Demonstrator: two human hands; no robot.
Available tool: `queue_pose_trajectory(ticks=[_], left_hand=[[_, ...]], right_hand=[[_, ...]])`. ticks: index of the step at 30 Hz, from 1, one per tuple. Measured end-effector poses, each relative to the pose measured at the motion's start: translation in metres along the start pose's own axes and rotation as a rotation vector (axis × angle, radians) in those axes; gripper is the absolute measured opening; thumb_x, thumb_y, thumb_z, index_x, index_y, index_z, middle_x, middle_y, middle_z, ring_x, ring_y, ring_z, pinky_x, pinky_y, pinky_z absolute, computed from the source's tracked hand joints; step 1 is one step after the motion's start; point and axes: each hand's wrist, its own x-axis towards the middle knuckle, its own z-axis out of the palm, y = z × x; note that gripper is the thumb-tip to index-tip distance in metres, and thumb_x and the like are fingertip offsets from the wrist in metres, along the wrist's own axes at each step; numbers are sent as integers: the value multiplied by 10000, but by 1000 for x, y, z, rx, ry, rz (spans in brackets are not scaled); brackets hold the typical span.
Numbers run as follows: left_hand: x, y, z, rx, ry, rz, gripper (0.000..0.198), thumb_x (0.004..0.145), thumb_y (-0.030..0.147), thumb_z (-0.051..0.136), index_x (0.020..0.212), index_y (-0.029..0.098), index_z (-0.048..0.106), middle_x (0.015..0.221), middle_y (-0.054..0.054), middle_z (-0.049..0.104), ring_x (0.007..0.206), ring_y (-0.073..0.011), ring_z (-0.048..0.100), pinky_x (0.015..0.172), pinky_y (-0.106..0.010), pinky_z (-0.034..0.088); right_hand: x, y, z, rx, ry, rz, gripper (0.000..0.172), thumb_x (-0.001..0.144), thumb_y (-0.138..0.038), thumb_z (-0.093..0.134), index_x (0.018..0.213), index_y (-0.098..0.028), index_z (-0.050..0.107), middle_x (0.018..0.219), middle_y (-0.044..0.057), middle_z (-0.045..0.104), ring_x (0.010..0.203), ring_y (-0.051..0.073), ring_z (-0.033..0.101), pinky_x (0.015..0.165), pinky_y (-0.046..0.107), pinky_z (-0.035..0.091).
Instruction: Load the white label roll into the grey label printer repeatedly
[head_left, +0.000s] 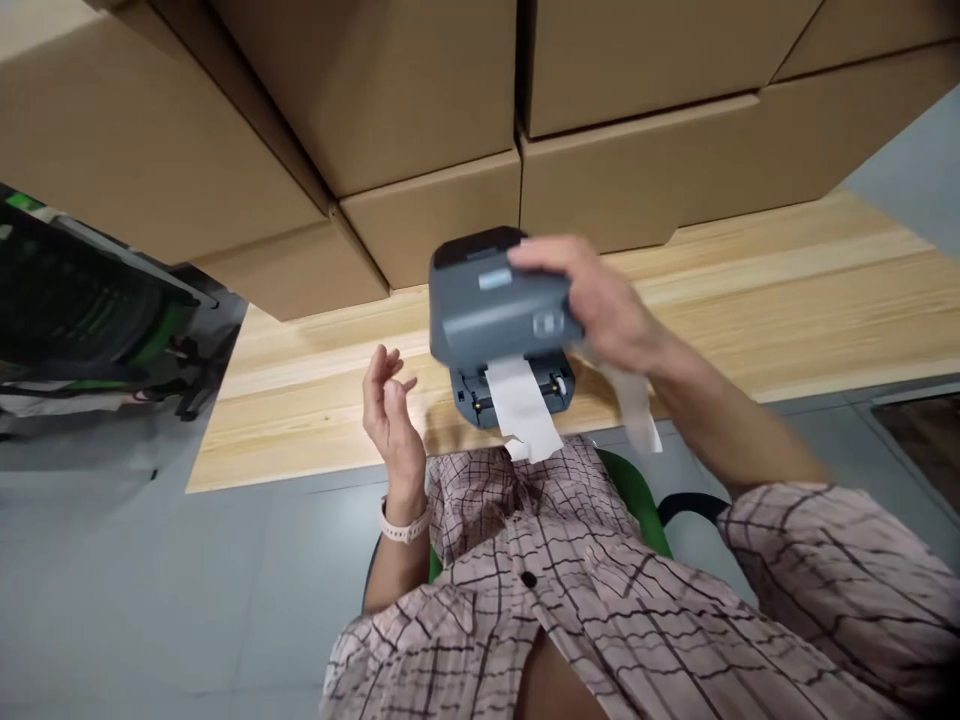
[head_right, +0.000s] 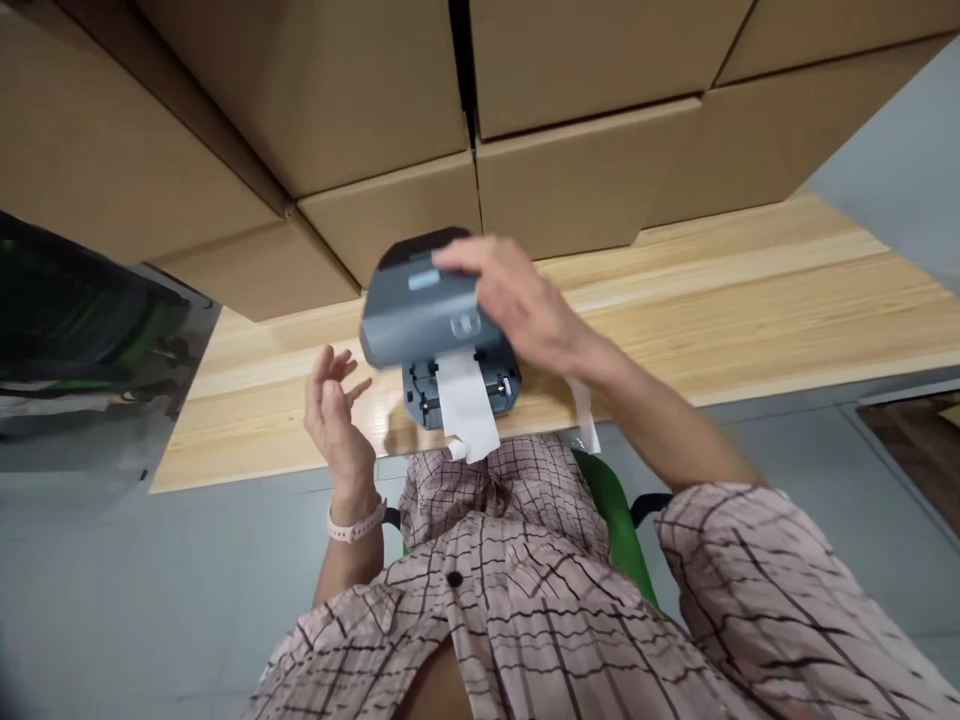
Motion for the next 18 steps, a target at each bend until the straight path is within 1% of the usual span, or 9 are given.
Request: queue_pose_trajectory(ticks=[1, 3, 5, 7, 9, 12, 16, 18], left_hand=[[0, 3, 6, 10, 8, 81, 493, 1067, 517, 521, 1479, 284, 659, 1450, -121, 695, 1351, -258, 661, 1023, -405, 611], [-2, 8, 17, 61, -29, 255, 482, 1096, 481, 457, 1485, 278, 656, 1505, -99, 673, 1452, -264, 598, 1163, -468, 540], [-8, 10, 27, 123, -115, 411, 464, 1113, 429, 414, 1455, 264, 681, 1480, -80, 702, 1477, -263, 584, 1241, -515, 471], [-15, 8, 33, 156, -208, 508, 437, 1116, 357, 408, 1407, 250, 715, 1422, -69, 747, 1487, -264, 585, 1265, -544, 440], [-23, 4, 34, 174, -254, 549, 421, 1106, 302, 416, 1382, 242, 728, 1396, -69, 768, 1508, -275, 575, 1265, -571, 435], [-29, -4, 33, 213, -248, 546, 439, 1100, 274, 384, 1343, 261, 750, 1372, -62, 784, 1522, -288, 568, 1263, -600, 430], [-25, -7, 33, 184, -235, 559, 437, 1089, 262, 384, 1268, 304, 780, 1302, -27, 813, 1504, -287, 590, 1241, -598, 447], [-24, -6, 30, 164, -253, 522, 413, 1086, 277, 406, 1219, 297, 796, 1283, -28, 819, 1481, -288, 612, 1215, -598, 472]], right_hand=[[-22, -7, 5, -77, -52, -12, 583, 1133, -647, 319, 1405, -288, 689, 1515, 51, 690, 1479, 276, 584, 1264, 547, 445], [-54, -15, 15, -184, -108, 5, 462, 1161, -490, 362, 1391, -285, 706, 1550, 52, 671, 1530, 280, 542, 1285, 586, 410], [-71, -17, 24, -234, -112, 33, 429, 1161, -396, 372, 1418, -281, 696, 1595, 56, 633, 1567, 266, 502, 1297, 566, 401], [-76, -16, 29, -242, -101, 47, 444, 1158, -366, 360, 1475, -275, 658, 1636, 57, 591, 1600, 254, 458, 1311, 551, 389], [-76, -16, 32, -232, -101, 53, 460, 1157, -361, 353, 1526, -280, 615, 1663, 51, 560, 1618, 248, 427, 1321, 554, 377], [-76, -18, 34, -209, -88, 85, 487, 1156, -374, 325, 1573, -301, 567, 1715, 35, 485, 1645, 250, 376, 1336, 581, 357], [-78, -19, 38, -208, -55, 126, 489, 1149, -380, 311, 1534, -314, 605, 1752, 11, 413, 1662, 270, 337, 1344, 619, 335], [-79, -18, 40, -203, -60, 133, 483, 1143, -374, 325, 1515, -306, 625, 1753, 13, 410, 1660, 271, 339, 1345, 620, 335]])
